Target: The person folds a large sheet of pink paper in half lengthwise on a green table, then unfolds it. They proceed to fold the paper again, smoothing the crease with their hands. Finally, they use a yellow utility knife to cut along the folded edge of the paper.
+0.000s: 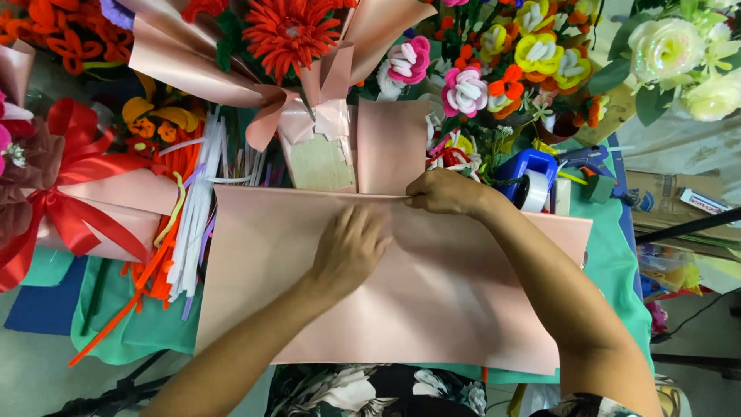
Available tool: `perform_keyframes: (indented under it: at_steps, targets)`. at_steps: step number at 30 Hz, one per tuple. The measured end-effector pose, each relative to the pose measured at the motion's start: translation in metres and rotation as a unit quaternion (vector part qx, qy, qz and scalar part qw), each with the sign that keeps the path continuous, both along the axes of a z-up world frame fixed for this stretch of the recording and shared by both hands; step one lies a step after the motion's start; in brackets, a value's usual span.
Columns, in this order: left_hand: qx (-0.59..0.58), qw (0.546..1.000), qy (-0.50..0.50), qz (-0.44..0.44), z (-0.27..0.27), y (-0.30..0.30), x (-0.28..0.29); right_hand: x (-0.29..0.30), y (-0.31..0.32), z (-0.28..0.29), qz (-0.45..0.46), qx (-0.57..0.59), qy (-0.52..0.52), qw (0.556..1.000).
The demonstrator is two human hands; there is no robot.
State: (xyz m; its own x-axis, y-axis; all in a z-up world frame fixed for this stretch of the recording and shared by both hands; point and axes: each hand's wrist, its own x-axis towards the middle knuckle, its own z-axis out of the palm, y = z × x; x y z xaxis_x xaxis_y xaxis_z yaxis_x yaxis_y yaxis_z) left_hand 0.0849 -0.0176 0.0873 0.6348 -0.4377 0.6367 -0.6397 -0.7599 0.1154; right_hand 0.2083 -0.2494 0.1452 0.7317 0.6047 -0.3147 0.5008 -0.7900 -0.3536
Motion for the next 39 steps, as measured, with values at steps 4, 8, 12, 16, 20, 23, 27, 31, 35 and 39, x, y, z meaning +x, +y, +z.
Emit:
perform_keyframes:
  at_steps: [4,8,12,16,20,23,27,31,35,39]
  targets:
    - [0.046,0.995,0.078,0.032,0.016,-0.022,0.055,-0.006,0.006,0.008,0.001,-0.009,-0.006,1.0]
    - [0.081,0.985,0.15,-0.023,-0.011,-0.034,0.103,-0.016,0.012,0.026,-0.014,-0.017,-0.002,1.0]
    - [0.035,0.95,0.295,-0.099,0.034,-0.02,0.099,-0.022,0.014,0.03,-0.014,-0.006,-0.007,1.0]
    - [0.046,0.937,0.336,-0.078,0.063,0.008,0.085,-0.03,0.015,0.038,-0.01,-0.005,-0.019,1.0]
    - [0.094,0.937,0.334,-0.046,0.06,0.056,0.077,-0.03,0.007,0.035,-0.015,0.017,-0.008,1.0]
    - [0.119,0.945,0.304,-0.01,0.054,0.105,0.07,-0.034,0.005,0.038,-0.019,0.038,-0.001,0.999]
    - [0.122,0.956,0.262,0.042,0.026,0.176,0.072,-0.04,0.0,0.039,-0.019,0.047,-0.011,0.999]
    - [0.136,0.957,0.246,0.078,0.053,0.207,0.043,-0.044,-0.005,0.038,-0.022,0.065,-0.019,0.997]
    - [0.137,0.955,0.224,0.135,0.05,0.237,0.033,-0.053,-0.01,0.041,-0.039,0.05,-0.003,0.998]
    - [0.133,0.95,0.216,0.182,0.068,0.236,0.022,-0.058,-0.025,0.038,0.018,0.043,-0.038,0.998]
